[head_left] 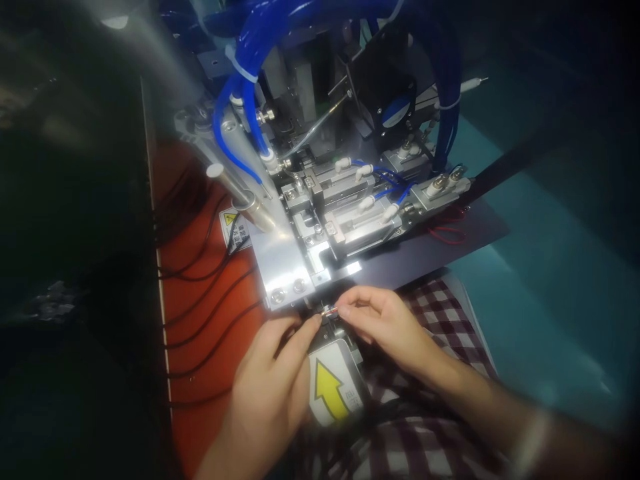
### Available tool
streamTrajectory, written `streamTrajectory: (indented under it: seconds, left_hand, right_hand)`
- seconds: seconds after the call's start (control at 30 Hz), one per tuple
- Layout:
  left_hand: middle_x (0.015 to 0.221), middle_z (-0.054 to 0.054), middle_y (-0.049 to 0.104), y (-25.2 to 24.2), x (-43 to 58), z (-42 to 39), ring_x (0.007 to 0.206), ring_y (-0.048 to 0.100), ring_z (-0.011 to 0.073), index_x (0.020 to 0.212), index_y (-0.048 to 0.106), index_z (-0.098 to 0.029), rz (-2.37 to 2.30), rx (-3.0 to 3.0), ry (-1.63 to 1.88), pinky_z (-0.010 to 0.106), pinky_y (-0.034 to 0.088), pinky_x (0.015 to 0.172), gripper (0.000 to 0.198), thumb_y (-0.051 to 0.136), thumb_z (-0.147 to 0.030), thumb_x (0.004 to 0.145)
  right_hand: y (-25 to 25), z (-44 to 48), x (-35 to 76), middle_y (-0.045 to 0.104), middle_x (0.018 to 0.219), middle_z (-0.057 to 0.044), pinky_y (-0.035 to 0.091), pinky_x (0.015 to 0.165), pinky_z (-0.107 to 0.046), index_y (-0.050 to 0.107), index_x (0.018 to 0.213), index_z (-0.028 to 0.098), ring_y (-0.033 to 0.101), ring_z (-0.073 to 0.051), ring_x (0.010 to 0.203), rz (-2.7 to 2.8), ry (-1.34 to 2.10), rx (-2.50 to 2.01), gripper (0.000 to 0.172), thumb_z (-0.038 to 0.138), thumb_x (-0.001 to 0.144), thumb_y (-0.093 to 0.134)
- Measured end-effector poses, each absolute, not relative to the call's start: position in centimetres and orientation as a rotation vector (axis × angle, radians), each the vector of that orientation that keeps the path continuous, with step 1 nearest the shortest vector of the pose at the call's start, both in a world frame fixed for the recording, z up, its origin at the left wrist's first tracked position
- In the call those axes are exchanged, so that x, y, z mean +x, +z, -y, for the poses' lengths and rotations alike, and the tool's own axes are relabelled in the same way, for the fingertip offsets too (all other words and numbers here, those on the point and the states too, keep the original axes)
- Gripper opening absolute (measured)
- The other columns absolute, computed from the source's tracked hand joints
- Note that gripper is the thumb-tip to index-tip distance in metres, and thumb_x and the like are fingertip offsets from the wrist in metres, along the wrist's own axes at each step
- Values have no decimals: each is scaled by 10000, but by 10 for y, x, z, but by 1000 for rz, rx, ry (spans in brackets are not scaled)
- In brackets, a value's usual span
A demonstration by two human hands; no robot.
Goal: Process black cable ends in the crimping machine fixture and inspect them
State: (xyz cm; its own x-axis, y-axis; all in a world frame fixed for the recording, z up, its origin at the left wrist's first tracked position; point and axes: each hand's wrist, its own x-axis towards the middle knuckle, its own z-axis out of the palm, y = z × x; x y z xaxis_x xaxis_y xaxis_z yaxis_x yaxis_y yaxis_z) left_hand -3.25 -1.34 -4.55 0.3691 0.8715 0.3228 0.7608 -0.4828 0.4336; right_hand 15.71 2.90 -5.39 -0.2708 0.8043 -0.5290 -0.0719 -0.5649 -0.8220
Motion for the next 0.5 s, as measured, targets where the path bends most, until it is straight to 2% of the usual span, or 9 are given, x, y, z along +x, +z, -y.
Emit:
streamTrajectory:
  seconds: [0.17, 0.3, 0.5]
  left_hand:
    - [1101, 69, 532, -43, -34, 13, 1003, 557, 115, 1194, 585, -144, -1452, 2411, 760, 185, 429, 906, 379, 485, 3, 860]
    - [1093, 62, 534, -42, -33, 11, 982, 563, 111, 1190, 592, -158, -1455, 2421, 736, 181, 437, 884, 383, 485, 3, 859]
    - [1087, 63, 538, -44, -32, 11, 988, 565, 108, 1182, 597, -148, -1457, 2418, 754, 172, 428, 898, 377, 483, 10, 859]
  right_hand:
    - [-57, -26, 153, 463, 528, 66, 279, 436, -195, 600, 758, 144, 355, -53, 451, 928, 1854, -1368, 123, 257, 789, 638]
    - [-62, -22, 150, 416, 510, 73, 275, 454, -208, 583, 767, 152, 349, -65, 470, 1052, 1700, -1387, 117, 256, 803, 622]
    - [-57, -27, 151, 427, 495, 81, 239, 424, -202, 556, 741, 160, 343, -54, 429, 944, 1868, -1334, 146, 275, 783, 636]
